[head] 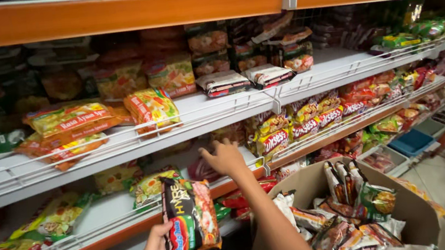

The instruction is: The person sits on the floor in a store aisle and restocks snack packets from a cardboard box onto the shelves. They pick up packets, wipe them with a cloth, and place them on the shelves.

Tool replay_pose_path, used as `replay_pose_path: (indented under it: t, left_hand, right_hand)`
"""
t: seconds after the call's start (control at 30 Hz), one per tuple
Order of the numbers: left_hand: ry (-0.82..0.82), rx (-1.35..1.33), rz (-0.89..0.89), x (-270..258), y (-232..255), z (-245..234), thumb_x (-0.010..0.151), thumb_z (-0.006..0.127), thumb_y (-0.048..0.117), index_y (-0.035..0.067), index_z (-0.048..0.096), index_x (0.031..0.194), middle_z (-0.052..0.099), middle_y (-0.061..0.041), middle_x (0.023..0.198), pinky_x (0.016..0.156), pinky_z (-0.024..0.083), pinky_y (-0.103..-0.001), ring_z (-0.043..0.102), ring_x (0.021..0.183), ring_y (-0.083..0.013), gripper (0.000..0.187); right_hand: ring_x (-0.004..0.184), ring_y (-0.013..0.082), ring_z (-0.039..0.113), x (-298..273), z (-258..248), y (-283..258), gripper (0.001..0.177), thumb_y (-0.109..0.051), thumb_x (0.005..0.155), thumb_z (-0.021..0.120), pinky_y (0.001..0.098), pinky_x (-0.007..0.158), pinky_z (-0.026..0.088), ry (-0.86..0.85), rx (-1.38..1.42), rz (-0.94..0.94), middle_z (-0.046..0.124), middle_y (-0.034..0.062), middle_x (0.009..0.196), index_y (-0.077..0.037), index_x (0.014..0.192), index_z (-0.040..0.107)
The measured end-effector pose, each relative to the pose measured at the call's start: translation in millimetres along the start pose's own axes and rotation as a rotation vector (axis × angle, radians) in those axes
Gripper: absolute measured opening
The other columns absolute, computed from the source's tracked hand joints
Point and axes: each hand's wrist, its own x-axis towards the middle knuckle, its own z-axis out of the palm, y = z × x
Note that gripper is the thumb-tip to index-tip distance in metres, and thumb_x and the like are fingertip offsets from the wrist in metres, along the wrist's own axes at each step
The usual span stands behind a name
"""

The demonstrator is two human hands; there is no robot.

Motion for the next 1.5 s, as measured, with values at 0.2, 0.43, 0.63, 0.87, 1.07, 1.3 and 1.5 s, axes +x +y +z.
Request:
replay_pose_path:
  t: [0.2,0.43,0.63,0.87,1.07,1.3,1.5]
  left_hand:
    - [0.053,0.209,-0.170,14,17,64,0.092,0.053,0.026,-0.004,0.056,0.134,0.071,-0.018,0.123,0.102,0.048,-0.049,0.067,0.111,-0.0301,0.052]
    - [-0.250,0.569,-0.378,70,-9,139,0.102,0.054,0.031,0.015,0.039,0.157,0.066,-0.012,0.122,0.089,0.053,-0.038,0.064,0.105,-0.0210,0.059]
    - [-0.285,0.929,-0.431,160,-73,202,0.099,0.055,0.035,0.022,0.040,0.158,0.063,-0.001,0.125,0.085,0.052,-0.035,0.061,0.102,-0.0140,0.063]
    - [-0.506,0.844,-0.297,287,-122,223,0.104,0.045,0.052,0.004,0.047,0.152,0.064,-0.007,0.137,0.099,0.045,-0.030,0.060,0.122,-0.0168,0.068]
    - [0.030,1.753,0.511,433,-107,241,0.090,0.067,0.027,0.006,0.035,0.152,0.047,-0.037,0.135,0.109,0.043,-0.048,0.051,0.126,-0.0509,0.072]
    - [-0.073,1.902,0.942,595,-119,209,0.087,0.060,0.018,0.006,0.040,0.145,0.031,-0.039,0.147,0.102,0.043,-0.053,0.052,0.117,-0.0525,0.063]
    - [-0.121,2.302,1.390,700,-126,172,0.096,0.057,0.025,0.008,0.066,0.122,0.062,-0.024,0.126,0.104,0.044,-0.059,0.059,0.122,-0.0457,0.033]
  right_hand:
    - [0.095,0.0393,0.070,-43,-93,4,0.048,-0.049,0.092,0.059,0.0459,0.088,0.055,-0.420,-0.039,-0.325,0.074,0.0216,0.100,-0.007,0.111,0.074]
    - [0.146,0.0361,0.039,-139,-264,-14,0.113,-0.049,0.068,0.088,0.0462,0.098,0.054,-0.273,0.362,-0.465,0.021,0.0220,0.167,-0.014,0.157,0.028]
    - [0.152,0.0430,0.026,-113,-272,16,0.125,-0.039,0.056,0.099,0.0534,0.115,0.035,0.131,0.198,-0.450,0.017,0.0292,0.167,-0.013,0.160,0.035]
    - [0.129,0.0278,0.056,-46,-286,93,0.102,-0.029,0.065,0.086,0.0410,0.101,0.055,0.452,0.508,-0.302,0.046,0.0183,0.146,-0.010,0.153,0.036]
    - [0.130,0.0326,0.057,77,-301,177,0.095,-0.035,0.084,0.090,0.0432,0.113,0.050,0.739,0.303,-0.226,0.047,0.0221,0.143,-0.006,0.156,0.035]
    - [0.125,0.0484,0.052,211,-270,261,0.112,-0.054,0.076,0.091,0.0511,0.108,0.045,0.636,0.039,-0.125,0.047,0.0357,0.134,0.003,0.151,0.031]
    - [0.119,0.0496,0.060,205,-268,237,0.123,-0.080,0.070,0.070,0.0542,0.098,0.050,0.327,-0.100,0.226,0.056,0.0334,0.133,-0.002,0.155,0.029]
